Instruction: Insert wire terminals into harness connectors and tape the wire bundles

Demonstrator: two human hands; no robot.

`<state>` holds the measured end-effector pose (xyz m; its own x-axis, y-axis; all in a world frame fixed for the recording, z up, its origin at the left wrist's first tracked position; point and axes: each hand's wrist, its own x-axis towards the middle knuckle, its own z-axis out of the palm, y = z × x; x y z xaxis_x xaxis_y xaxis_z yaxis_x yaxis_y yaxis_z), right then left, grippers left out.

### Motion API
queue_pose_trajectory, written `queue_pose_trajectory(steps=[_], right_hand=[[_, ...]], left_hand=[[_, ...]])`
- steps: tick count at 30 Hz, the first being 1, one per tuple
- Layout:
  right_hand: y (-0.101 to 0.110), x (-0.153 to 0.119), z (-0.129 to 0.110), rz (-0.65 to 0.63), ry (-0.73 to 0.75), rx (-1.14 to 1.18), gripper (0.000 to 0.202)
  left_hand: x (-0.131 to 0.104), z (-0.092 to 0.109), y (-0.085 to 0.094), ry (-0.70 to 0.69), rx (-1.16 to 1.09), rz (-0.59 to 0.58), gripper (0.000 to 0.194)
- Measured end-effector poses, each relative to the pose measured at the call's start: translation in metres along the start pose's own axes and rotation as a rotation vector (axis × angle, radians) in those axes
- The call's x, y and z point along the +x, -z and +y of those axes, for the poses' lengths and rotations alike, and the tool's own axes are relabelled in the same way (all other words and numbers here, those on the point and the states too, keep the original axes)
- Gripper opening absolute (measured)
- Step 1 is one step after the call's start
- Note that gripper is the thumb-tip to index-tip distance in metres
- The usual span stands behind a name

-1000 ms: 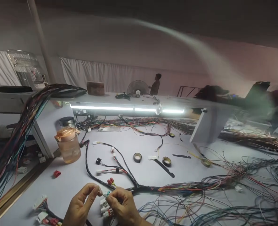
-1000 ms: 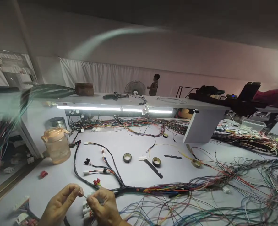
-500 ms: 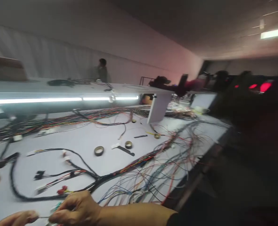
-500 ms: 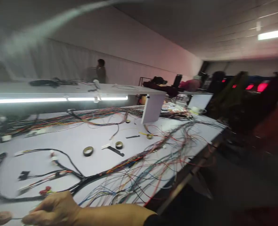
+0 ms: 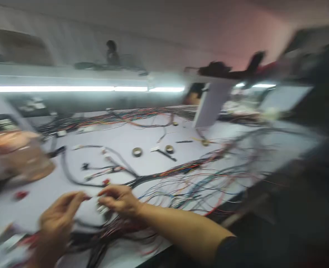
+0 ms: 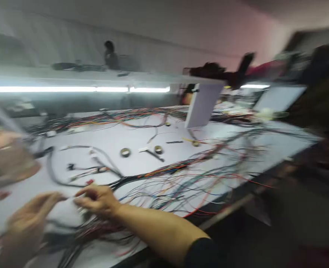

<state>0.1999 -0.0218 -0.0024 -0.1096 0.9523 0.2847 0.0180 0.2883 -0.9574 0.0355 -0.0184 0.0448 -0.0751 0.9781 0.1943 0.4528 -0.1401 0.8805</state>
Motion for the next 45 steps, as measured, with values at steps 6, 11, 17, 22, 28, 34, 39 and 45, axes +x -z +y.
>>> queue_pose_trajectory(steps=[6, 11, 17, 22, 28, 34, 39, 45], right_hand=[[0.006, -0.010, -0.003, 0.003, 0.001, 0.074, 0.026], [0.006, -0.019, -0.010, -0.001, 0.008, 0.002, 0.023], [0.004, -0.020, -0.017, 0.014, 0.061, 0.004, 0.020], [0.006, -0.020, -0.017, 0.015, 0.099, -0.028, 0.018], [0.005, -0.021, -0.018, 0.027, 0.024, 0.015, 0.020], [0.005, -0.020, -0.016, 0.001, 0.060, 0.014, 0.018], [0.007, -0.020, -0.017, -0.001, 0.057, 0.017, 0.017], [0.007, -0.021, -0.017, 0.019, 0.061, 0.020, 0.016]], left_hand=[[0.000, -0.009, -0.006, -0.094, -0.217, -0.064, 0.025], [-0.009, 0.000, -0.003, -0.149, -0.219, -0.080, 0.020], [-0.010, 0.001, -0.006, -0.183, -0.246, -0.134, 0.018], [-0.012, 0.005, -0.006, -0.161, -0.249, -0.201, 0.018], [-0.010, 0.008, 0.000, -0.139, -0.218, -0.255, 0.022], [-0.011, 0.007, -0.003, -0.159, -0.191, -0.276, 0.022], [-0.012, 0.007, -0.004, -0.087, -0.278, -0.320, 0.021], [-0.011, 0.007, -0.002, -0.075, -0.286, -0.309, 0.020]])
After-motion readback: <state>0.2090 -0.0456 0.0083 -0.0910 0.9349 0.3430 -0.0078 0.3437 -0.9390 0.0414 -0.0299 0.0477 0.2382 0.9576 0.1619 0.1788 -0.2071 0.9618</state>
